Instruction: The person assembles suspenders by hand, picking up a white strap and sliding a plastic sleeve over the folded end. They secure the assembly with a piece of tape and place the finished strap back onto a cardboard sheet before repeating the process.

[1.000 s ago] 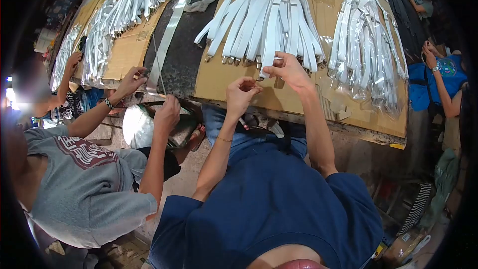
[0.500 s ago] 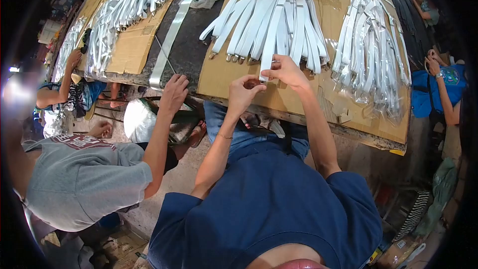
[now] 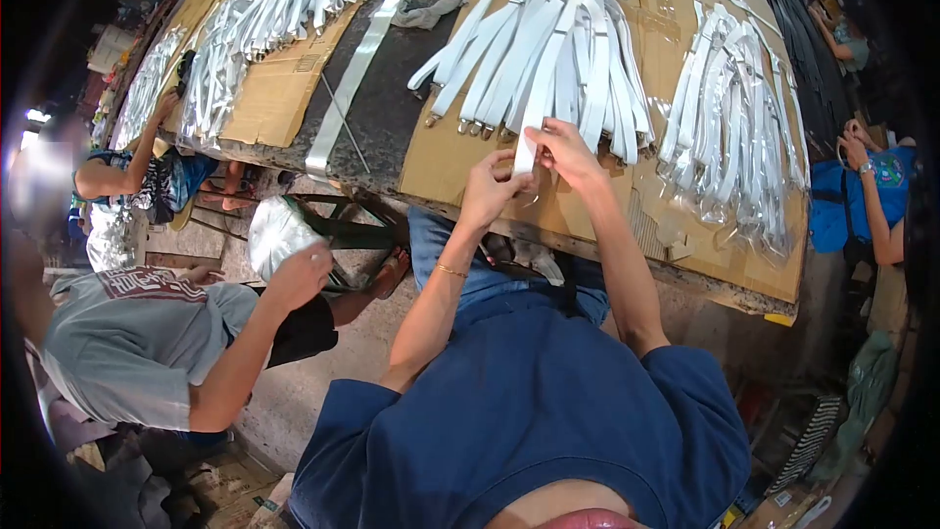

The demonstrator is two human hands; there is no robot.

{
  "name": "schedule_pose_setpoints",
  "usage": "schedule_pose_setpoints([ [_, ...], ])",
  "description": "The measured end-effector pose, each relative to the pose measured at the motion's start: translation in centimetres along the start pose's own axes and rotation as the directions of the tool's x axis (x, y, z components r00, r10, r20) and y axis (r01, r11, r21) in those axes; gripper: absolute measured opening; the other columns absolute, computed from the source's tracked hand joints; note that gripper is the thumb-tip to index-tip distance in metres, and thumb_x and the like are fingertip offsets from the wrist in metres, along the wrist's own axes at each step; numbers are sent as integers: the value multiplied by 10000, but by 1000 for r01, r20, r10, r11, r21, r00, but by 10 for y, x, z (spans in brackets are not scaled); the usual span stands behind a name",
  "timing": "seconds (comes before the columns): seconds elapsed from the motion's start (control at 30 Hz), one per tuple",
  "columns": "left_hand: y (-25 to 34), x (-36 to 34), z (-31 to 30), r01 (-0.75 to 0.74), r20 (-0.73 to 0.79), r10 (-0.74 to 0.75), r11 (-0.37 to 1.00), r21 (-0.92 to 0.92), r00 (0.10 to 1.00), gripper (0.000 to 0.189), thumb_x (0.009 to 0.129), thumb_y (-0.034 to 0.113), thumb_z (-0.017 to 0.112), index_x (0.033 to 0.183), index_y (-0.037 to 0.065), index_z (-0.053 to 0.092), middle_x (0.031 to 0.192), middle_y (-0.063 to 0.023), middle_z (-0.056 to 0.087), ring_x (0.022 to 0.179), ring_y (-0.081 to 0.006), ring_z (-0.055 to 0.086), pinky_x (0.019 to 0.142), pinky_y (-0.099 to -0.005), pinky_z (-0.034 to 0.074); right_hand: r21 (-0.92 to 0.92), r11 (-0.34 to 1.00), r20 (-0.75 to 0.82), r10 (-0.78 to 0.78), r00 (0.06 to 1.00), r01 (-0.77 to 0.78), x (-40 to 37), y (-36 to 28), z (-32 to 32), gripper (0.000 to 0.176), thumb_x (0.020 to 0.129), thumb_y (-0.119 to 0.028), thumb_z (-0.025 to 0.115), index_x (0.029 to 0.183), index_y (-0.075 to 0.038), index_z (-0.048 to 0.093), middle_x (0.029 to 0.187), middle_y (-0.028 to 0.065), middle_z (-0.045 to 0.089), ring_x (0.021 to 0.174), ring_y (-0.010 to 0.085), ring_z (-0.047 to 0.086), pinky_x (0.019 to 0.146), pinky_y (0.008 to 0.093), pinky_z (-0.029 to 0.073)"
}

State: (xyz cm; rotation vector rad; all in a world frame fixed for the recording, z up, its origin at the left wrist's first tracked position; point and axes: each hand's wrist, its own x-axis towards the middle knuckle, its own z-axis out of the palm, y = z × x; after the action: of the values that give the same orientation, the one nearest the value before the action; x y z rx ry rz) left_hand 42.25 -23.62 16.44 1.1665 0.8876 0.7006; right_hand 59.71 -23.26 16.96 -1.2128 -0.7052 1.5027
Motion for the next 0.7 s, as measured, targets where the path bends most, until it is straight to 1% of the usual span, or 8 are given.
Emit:
schedule_pose_setpoints([
  [0.07, -2, 7, -2, -20, -25, 20, 999, -35, 999, 452, 795, 21, 678, 1188, -70, 472, 902, -151, 673, 791, -152, 647, 674, -243, 499, -164, 986, 58, -22, 998, 31, -7, -1, 5, 132, 861, -148, 615, 899, -21, 622, 770, 5, 586, 623, 50, 486, 484, 212, 340],
  [0.13, 3, 9, -3, -46, -57, 42, 997, -70, 997, 457, 793, 20, 678, 1191, -65, 471, 904, -153, 674, 787, -151, 647, 662, -243, 498, -189, 981, 107, 58, 993, -37, -13, 0, 6, 173, 862, -157, 614, 945, -6, 624, 785, 15, 600, 644, 77, 543, 533, 223, 422],
  [0.2, 9, 7, -4, -39, -32, 39, 999, -22, 999, 471, 779, 18, 691, 1192, -51, 475, 900, -155, 677, 781, -150, 649, 639, -240, 494, -39, 995, 114, 96, 989, -92, -8, 2, 8, 193, 877, -191, 605, 933, -7, 599, 787, 29, 603, 637, 95, 548, 557, 246, 458],
  [0.3, 8, 5, -5, -10, -24, 11, 999, 51, 1000, 463, 746, 35, 715, 1155, -38, 510, 878, -156, 676, 740, -152, 648, 635, -242, 497, 262, 964, -115, 83, 990, -50, 5, -2, 10, 174, 881, -209, 598, 811, -55, 559, 768, 31, 593, 603, 106, 520, 548, 258, 459],
  [0.47, 12, 16, -3, -58, -115, 49, 995, -76, 992, 456, 779, -7, 676, 1188, -43, 477, 889, -138, 672, 754, -120, 623, 584, -222, 454, 48, 999, 4, 4, 1000, -5, 4, 5, 8, 158, 864, -149, 598, 747, -54, 553, 694, 8, 542, 615, 97, 501, 557, 247, 432],
  [0.53, 11, 22, -7, -61, -115, 50, 994, -94, 992, 458, 779, -7, 674, 1188, -45, 473, 887, -130, 667, 760, -116, 617, 585, -218, 453, -28, 998, 117, 54, 992, -51, -5, 0, 12, 93, 879, -142, 590, 859, -52, 576, 750, 11, 569, 647, 103, 532, 615, 259, 441],
  [0.6, 12, 21, -9, -47, -46, 47, 999, 14, 998, 479, 779, -1, 676, 1203, -41, 456, 876, -128, 667, 753, -120, 619, 595, -217, 456, 142, 990, 51, 19, 999, -26, 11, 7, 2, 131, 890, -162, 584, 840, -44, 559, 732, 4, 565, 651, 100, 532, 597, 261, 436],
  [0.7, 11, 7, -3, 24, -1, -24, 999, -42, 1000, 505, 774, -4, 680, 1215, -37, 435, 866, -121, 665, 753, -125, 623, 610, -206, 458, 246, 969, -82, 5, 997, 15, 24, 7, -1, 140, 889, -160, 583, 812, -47, 554, 731, -1, 559, 662, 102, 535, 607, 260, 446],
])
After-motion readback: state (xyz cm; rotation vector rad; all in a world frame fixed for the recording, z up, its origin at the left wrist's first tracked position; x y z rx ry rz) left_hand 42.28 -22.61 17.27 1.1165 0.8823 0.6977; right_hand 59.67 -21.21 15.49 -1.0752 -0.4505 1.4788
